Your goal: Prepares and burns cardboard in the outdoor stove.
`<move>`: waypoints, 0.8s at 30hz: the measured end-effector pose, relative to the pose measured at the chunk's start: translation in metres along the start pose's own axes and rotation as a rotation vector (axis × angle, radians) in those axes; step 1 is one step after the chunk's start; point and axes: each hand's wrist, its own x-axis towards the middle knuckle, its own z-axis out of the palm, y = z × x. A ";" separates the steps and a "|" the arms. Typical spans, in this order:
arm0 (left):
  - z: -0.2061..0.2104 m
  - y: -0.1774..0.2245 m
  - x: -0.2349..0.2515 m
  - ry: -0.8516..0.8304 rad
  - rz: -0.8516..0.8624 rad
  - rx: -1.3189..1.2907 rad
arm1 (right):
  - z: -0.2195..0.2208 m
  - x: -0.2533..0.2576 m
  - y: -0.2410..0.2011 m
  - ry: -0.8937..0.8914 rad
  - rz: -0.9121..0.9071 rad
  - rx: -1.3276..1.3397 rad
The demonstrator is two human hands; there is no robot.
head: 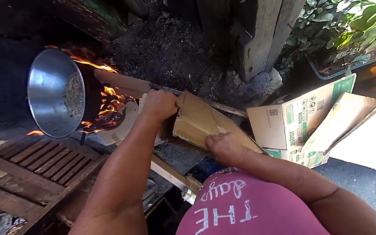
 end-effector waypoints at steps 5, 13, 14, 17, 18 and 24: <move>-0.003 -0.001 0.006 0.049 -0.092 -0.082 | -0.004 -0.001 0.011 0.039 0.005 0.042; 0.054 0.004 -0.003 0.749 0.069 0.199 | -0.020 -0.001 0.018 0.056 0.102 0.096; 0.057 0.006 0.002 0.779 0.051 0.261 | -0.021 0.001 0.017 0.042 0.109 0.095; 0.059 0.012 0.015 0.720 0.001 0.365 | -0.024 0.007 0.018 0.020 0.127 0.105; 0.061 0.014 0.019 0.700 -0.008 0.371 | -0.024 0.009 0.019 0.025 0.131 0.112; 0.071 0.022 0.029 0.374 -0.165 0.333 | -0.029 0.019 0.019 -0.076 0.119 0.164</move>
